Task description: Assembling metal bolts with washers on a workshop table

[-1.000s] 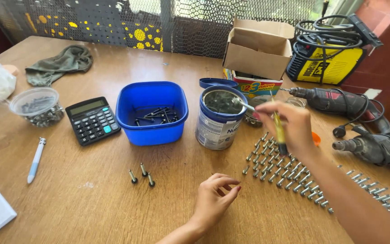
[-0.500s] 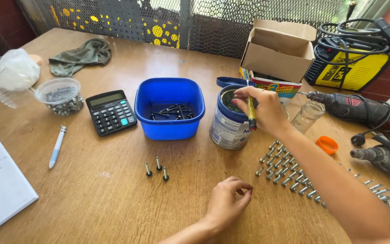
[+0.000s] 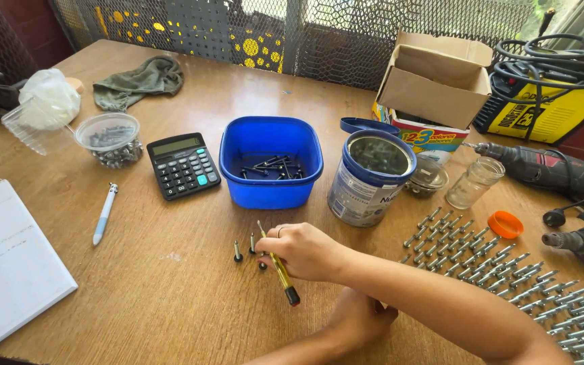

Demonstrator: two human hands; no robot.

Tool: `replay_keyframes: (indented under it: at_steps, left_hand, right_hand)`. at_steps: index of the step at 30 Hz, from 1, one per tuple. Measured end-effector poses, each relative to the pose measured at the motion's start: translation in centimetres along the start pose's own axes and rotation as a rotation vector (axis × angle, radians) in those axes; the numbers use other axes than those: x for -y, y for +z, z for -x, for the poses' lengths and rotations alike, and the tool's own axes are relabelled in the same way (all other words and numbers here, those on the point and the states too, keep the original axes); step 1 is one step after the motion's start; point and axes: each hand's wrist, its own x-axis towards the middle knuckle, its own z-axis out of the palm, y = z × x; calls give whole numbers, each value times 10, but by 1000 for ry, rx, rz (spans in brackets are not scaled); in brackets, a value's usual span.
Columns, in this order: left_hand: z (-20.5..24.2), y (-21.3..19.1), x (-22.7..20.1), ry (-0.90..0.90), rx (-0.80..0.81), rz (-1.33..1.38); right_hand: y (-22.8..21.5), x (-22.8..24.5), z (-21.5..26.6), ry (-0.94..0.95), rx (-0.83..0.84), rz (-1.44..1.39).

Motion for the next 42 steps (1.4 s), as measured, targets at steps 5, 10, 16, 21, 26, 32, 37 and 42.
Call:
replay_keyframes:
  at_steps: [5,10,16,21,26,32,37,42]
  left_hand:
    - [1,-2,-5,-61,64,-66]
    - [-19,10,27,-90,19,272]
    - [-26,-21,0,-244,-29,765]
    - [-11,-52,-49,-304,29,889]
    - [-15,-43,-36,-232,-34,823]
    - [-10,-40,-43,-234,-3,774]
    - [-12,-37,-33,-225,-45,894]
    - [-15,-32,-20,-121,-105,905]
  right_hand:
    - [-16,3,14,102,4,-185]
    - [-55,20,50,194,-254,-245]
    - [-80,51,113,310,-659,-103]
    - [-61,54,170,541,-946,-147]
    - [-45,64,191,636,-1017,-230]
    - [-46,67,193,516,-1061,-97]
    - [-29,64,199,420,-1002,-120]
    - [-28,69,195,547,-966,-221]
